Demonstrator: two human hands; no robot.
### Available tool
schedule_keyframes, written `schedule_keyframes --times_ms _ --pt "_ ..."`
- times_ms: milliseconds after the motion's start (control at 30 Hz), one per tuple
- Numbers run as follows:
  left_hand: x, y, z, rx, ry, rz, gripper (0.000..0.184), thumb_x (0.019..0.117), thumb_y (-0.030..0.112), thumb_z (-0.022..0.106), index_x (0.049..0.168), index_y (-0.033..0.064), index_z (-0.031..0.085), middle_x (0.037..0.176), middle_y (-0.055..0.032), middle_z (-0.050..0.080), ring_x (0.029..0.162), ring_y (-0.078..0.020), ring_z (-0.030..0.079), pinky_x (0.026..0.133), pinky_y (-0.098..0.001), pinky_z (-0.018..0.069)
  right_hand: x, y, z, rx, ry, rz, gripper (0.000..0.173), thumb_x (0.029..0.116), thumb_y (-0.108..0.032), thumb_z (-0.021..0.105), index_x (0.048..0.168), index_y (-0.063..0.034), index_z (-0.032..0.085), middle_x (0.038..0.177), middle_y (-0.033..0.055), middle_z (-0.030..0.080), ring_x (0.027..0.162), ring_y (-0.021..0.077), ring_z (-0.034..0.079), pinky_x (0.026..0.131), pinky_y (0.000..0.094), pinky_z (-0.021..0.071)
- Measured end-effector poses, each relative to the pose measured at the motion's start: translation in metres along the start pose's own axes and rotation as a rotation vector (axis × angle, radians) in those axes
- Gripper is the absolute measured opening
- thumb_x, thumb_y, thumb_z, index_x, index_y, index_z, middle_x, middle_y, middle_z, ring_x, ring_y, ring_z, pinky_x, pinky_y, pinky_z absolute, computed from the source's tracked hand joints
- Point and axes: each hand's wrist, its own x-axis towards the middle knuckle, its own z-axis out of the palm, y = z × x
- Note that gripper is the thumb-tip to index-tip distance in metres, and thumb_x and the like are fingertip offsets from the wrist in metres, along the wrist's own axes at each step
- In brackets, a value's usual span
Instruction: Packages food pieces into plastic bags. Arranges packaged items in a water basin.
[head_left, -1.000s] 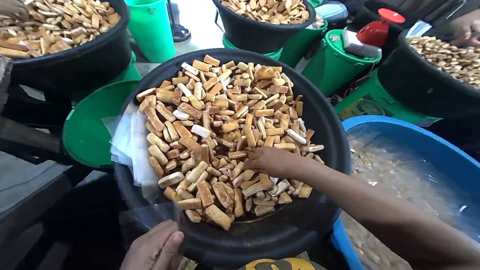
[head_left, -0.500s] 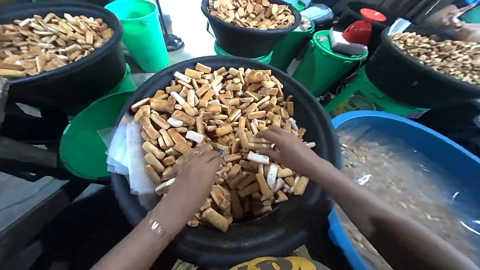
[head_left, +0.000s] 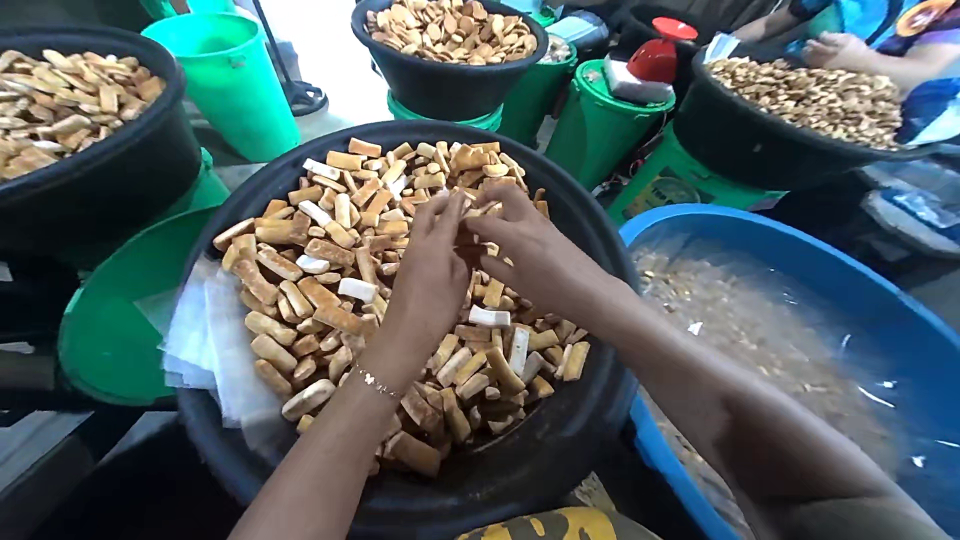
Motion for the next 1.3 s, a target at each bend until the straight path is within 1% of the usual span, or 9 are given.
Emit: schedule_keyframes --times_ms 167,267,400,500,700,833,967,1167,1300 --pt "-0.008 -0.006 -0.03 -0.179 0.316 0.398 0.028 0.0984 0.005 0.055 0.122 -0.0013 0.07 0.13 -0.0155 0.064 0.124 -0.0197 0.059 0.105 -0.0319 0.0488 0.021 -0.019 -0.003 0.023 0.058 0.016 0.022 0.091 -0.006 0.073 0.111 0.0008 0.069 0.1 0.0179 0.069 0.082 0.0299 0.07 0.074 0.0469 0.0589" --pt "-0.008 -0.044 -0.054 -0.494 0.367 0.146 0.044 0.1066 0.03 0.051 0.142 0.0029 0.05 0.144 -0.0033 0.052 0.131 -0.0088 0.051 0.108 -0.0281 0.0457 0.027 -0.023 -0.005 0.13 0.095 -0.09 0.038 0.094 -0.015 0.073 0.13 -0.0047 0.067 0.105 0.0125 0.072 0.089 0.0215 0.071 0.08 0.0398 0.0601" --pt "-0.001 -0.068 -0.038 -1.081 0.256 -0.308 0.022 0.1088 0.024 0.046 0.113 0.0155 0.065 0.091 0.0048 0.072 0.077 -0.0041 0.069 0.07 -0.0236 0.0596 0.032 -0.032 0.021 0.206 0.053 -0.219 0.037 0.0934 -0.018 0.073 0.128 -0.005 0.069 0.112 0.0154 0.071 0.088 0.0252 0.072 0.077 0.0445 0.0601" --pt "0.002 -0.086 -0.04 -1.115 0.408 -0.43 0.019 0.1097 0.023 0.044 0.104 0.0143 0.061 0.075 0.0065 0.065 0.063 -0.0028 0.063 0.06 -0.0207 0.0568 0.031 -0.016 0.045 0.336 0.143 -0.213 0.023 0.0965 -0.013 0.066 0.115 -0.001 0.069 0.106 0.0125 0.068 0.081 0.0167 0.067 0.071 0.0328 0.0593" --pt "0.005 -0.107 -0.044 -1.255 0.677 -0.636 0.026 0.1088 0.036 0.046 0.113 0.014 0.058 0.087 0.0022 0.062 0.069 -0.0059 0.063 0.061 -0.0221 0.0551 0.018 0.03 0.098 -0.221 -0.369 0.039 0.027 0.0991 -0.009 0.061 0.124 -0.0018 0.069 0.15 0.0248 0.05 0.143 0.046 0.042 0.111 0.0671 0.0348" --pt "0.006 -0.102 -0.036 -1.188 0.623 -0.722 0.033 0.1095 0.039 0.042 0.116 0.0103 0.057 0.087 -0.0006 0.063 0.069 -0.0078 0.062 0.061 -0.0235 0.0541 0.0 0.033 0.067 0.07 0.114 0.023 0.02 0.0975 -0.019 0.066 0.102 -0.0024 0.074 0.137 0.021 0.061 0.127 0.0399 0.057 0.103 0.0603 0.0467" --pt "0.004 -0.089 -0.016 -0.977 0.438 -0.679 0.045 0.1107 0.042 0.036 0.115 0.0048 0.06 0.081 -0.0026 0.064 0.065 -0.0104 0.063 0.06 -0.0271 0.0555 -0.01 0.012 0.024 0.094 0.603 -0.123 0.015 0.0956 -0.03 0.07 0.097 -0.0154 0.069 0.137 0.006 0.053 0.128 0.011 0.051 0.104 0.0282 0.0474" --pt "-0.002 -0.056 -0.002 -0.996 0.3 -0.547 0.038 0.1104 0.037 0.039 0.108 0.0092 0.064 0.083 -0.0009 0.067 0.07 -0.0086 0.065 0.066 -0.0267 0.0565 0.016 -0.003 0.05 0.085 0.532 -0.348 0.011 0.0932 -0.022 0.072 0.094 -0.0115 0.074 0.137 0.0188 0.057 0.135 0.0318 0.049 0.111 0.0448 0.0432" --pt "-0.002 -0.072 -0.031 -1.053 0.533 -0.559 0.034 0.1106 0.036 0.04 0.109 0.0099 0.062 0.081 0.0015 0.066 0.067 -0.0079 0.065 0.061 -0.0261 0.0572 0.027 -0.001 0.063 0.318 0.471 -0.242 0.015 0.0993 -0.016 0.062 0.099 -0.0053 0.073 0.118 0.0126 0.061 0.11 0.0164 0.061 0.093 0.0294 0.0544"
